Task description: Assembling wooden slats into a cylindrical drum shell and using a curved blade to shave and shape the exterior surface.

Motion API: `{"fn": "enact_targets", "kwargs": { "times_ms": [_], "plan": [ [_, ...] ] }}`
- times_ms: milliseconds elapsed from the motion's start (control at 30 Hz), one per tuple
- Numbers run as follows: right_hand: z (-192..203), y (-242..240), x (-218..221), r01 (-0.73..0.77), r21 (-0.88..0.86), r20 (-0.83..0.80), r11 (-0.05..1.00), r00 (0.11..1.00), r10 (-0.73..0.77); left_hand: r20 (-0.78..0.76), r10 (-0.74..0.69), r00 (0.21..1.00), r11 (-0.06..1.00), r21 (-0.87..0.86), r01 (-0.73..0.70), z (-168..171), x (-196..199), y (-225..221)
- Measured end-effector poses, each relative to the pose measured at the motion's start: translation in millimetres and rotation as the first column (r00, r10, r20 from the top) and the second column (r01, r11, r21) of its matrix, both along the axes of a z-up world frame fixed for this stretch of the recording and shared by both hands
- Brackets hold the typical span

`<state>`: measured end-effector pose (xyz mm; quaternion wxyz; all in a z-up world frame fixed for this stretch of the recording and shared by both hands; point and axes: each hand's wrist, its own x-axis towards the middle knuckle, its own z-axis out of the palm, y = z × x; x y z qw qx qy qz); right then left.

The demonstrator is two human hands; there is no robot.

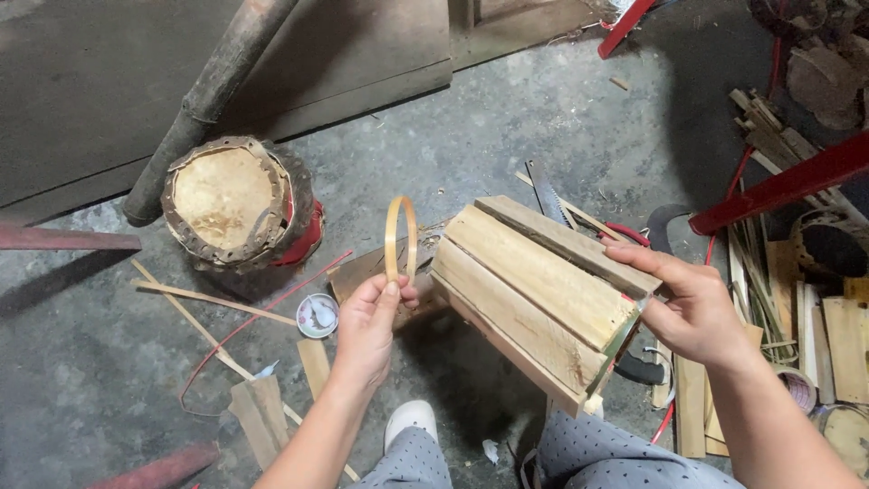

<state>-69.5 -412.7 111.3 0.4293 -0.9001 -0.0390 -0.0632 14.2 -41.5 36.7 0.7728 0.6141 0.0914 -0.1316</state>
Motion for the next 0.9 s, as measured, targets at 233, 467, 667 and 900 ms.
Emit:
{"fn": "enact_targets", "kwargs": {
  "times_ms": [233, 467, 667, 900],
  "plan": [
    [8.3, 7.8, 1.3, -0.039, 0.047, 0.053, 0.998, 0.998, 0.036, -0.023, 0.012, 1.000, 1.000, -0.010, -0.012, -4.5, 1.8, 3.7],
    [-4.6, 5.6, 3.6, 0.180, 0.100, -0.161, 0.978, 0.973, -0.163, 0.038, -0.074, 0.997, 0.853, 0.520, 0.044, -1.2, -8.2, 49.6],
    [-8.1, 0.8, 4.9, 0.183, 0.150, -0.138, 0.972, 0.977, -0.162, -0.047, -0.028, 0.998, 0.385, 0.921, 0.054, -129.2, -100.3, 138.2],
    [-2.9, 12.0, 8.7, 0.189, 0.304, -0.167, 0.934, 0.975, -0.143, 0.288, -0.270, 0.919, -0.168, 0.926, -0.340, -279.8, -212.5, 195.8]
  ]
}}
